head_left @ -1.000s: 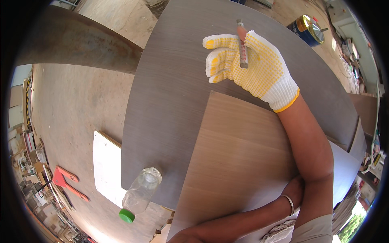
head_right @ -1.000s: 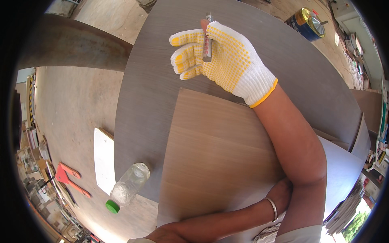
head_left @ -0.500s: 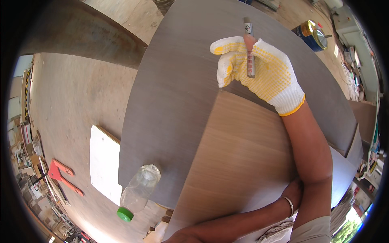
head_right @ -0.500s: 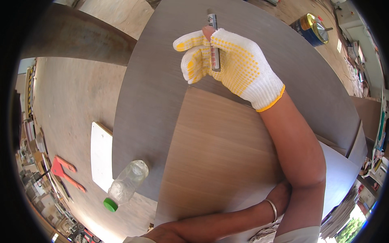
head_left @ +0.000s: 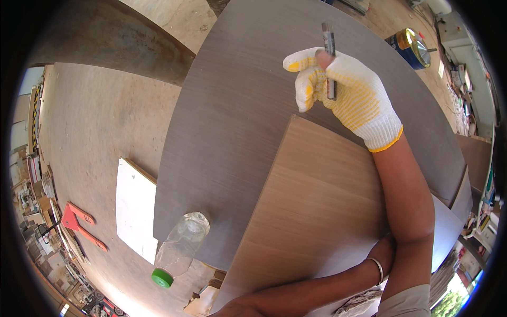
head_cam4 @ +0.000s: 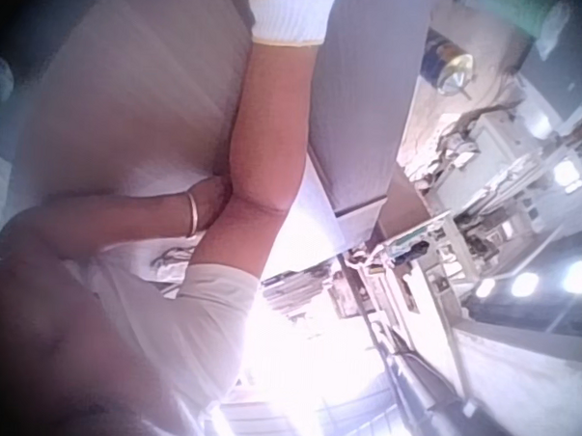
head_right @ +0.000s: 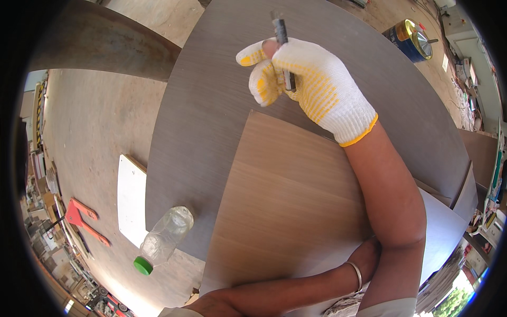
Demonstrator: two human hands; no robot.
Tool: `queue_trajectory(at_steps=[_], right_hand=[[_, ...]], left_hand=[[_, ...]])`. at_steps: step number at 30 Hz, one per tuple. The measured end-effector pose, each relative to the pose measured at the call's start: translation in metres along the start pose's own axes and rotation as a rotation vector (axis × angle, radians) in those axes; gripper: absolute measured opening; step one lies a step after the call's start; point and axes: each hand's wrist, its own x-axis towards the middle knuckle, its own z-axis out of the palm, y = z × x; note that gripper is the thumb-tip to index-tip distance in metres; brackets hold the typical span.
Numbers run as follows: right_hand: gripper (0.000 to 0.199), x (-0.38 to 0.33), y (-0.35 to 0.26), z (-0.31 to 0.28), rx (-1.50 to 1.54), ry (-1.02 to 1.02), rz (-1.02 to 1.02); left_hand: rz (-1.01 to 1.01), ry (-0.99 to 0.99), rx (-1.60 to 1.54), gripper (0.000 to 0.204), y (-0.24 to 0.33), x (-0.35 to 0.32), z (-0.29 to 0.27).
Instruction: The person wipes a large wooden board with a cloth and liquid from a bottle, then uses a utility knife to scrape the edges. They walk to a tool table, select a small cylindrical object, and return to place it on the board.
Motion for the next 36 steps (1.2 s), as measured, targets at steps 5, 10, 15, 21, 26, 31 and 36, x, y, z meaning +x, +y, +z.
queue_trajectory(at_steps=[5, 10, 15, 21, 26, 31, 36], right_hand=[[0.031, -0.005, -0.011, 0.003, -0.251, -0.017, 0.149], [0.028, -0.006, -0.017, 0.009, -0.394, -0.003, 0.300], [0.027, -0.005, -0.009, 0.022, -0.527, -0.062, 0.248], [0.037, -0.003, -0.012, 0.018, -0.449, -0.115, 0.307], [0.067, -0.005, -0.014, 0.008, -0.389, -0.147, 0.345], [0.059, -0.003, -0.014, 0.012, -0.432, -0.050, 0.362], [0.057, -0.002, -0.012, 0.020, -0.606, -0.074, 0.329]], left_hand=[[-0.073, 0.021, -0.300, 0.031, -0.006, 0.005, 0.012], [-0.134, 0.112, -0.695, 0.030, -0.010, 0.009, 0.035], [-0.118, 0.214, -0.736, 0.028, -0.003, 0.004, 0.017], [-0.359, 0.145, -1.289, 0.031, 0.002, 0.005, 0.018], [-0.195, 0.250, -1.186, 0.031, 0.005, 0.011, 0.023], [-0.165, 0.203, -1.061, 0.028, 0.008, 0.010, 0.015], [-0.118, 0.246, -0.870, 0.028, 0.008, 0.019, 0.032]])
